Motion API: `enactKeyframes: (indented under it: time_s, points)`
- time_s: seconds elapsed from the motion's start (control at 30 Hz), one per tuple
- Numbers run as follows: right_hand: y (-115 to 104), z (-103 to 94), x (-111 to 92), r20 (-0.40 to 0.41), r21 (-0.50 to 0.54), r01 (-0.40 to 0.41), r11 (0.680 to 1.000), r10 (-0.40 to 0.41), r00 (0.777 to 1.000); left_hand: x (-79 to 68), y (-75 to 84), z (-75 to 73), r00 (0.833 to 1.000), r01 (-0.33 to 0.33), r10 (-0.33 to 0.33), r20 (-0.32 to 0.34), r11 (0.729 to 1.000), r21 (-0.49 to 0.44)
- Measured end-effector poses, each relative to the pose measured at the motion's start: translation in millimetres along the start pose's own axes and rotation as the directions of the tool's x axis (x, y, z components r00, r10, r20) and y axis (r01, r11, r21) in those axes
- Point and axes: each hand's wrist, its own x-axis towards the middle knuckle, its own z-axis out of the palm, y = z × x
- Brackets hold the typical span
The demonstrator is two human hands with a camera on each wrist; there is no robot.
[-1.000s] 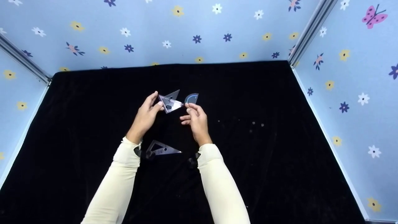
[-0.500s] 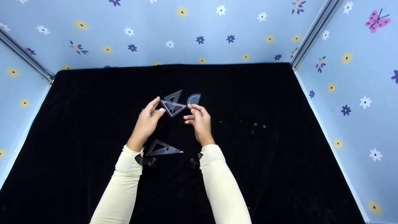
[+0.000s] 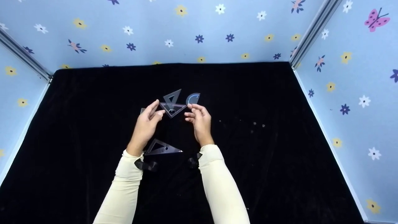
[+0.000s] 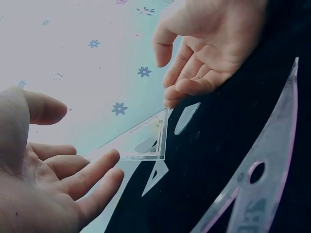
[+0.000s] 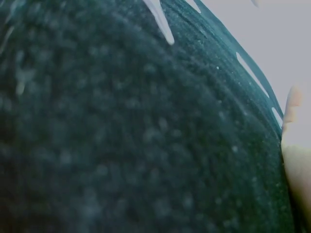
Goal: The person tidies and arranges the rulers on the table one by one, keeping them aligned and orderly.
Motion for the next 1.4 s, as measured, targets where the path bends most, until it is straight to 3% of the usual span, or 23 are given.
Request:
enactKeyframes:
  time_s: [0.23, 0.5, 0.83, 1.2, 1.4]
  points:
    - [-1.5, -1.8, -0.8, 0.031, 0.088, 0.015, 0.996, -0.017, 0.999, -5.7, -8.3, -2.7, 0.995, -0.100, 0.098, -0.032, 0.990, -0.102]
    - [-5.4, -4.7, -3.5, 0.035, 0.144, -0.016, 0.989, 0.011, 0.999, -7.9, -7.6, -1.0, 0.997, -0.069, 0.063, -0.051, 0.990, -0.122]
    - [-9.0, -2.7, -9.2, 0.026, 0.089, 0.002, 0.996, -0.004, 1.000, -12.1, -6.1, -0.3, 0.997, -0.052, 0.046, -0.054, 0.993, -0.104]
    - [-25.9, -0.9, -24.1, 0.057, 0.073, 0.062, 0.995, -0.066, 0.996, -18.0, -4.2, 3.2, 0.987, -0.115, 0.103, -0.120, 0.988, -0.101]
    - [-37.0, -2.8, -35.3, 0.071, 0.063, 0.106, 0.992, -0.110, 0.991, -22.7, -4.9, 8.5, 0.985, -0.117, 0.106, -0.137, 0.990, -0.078]
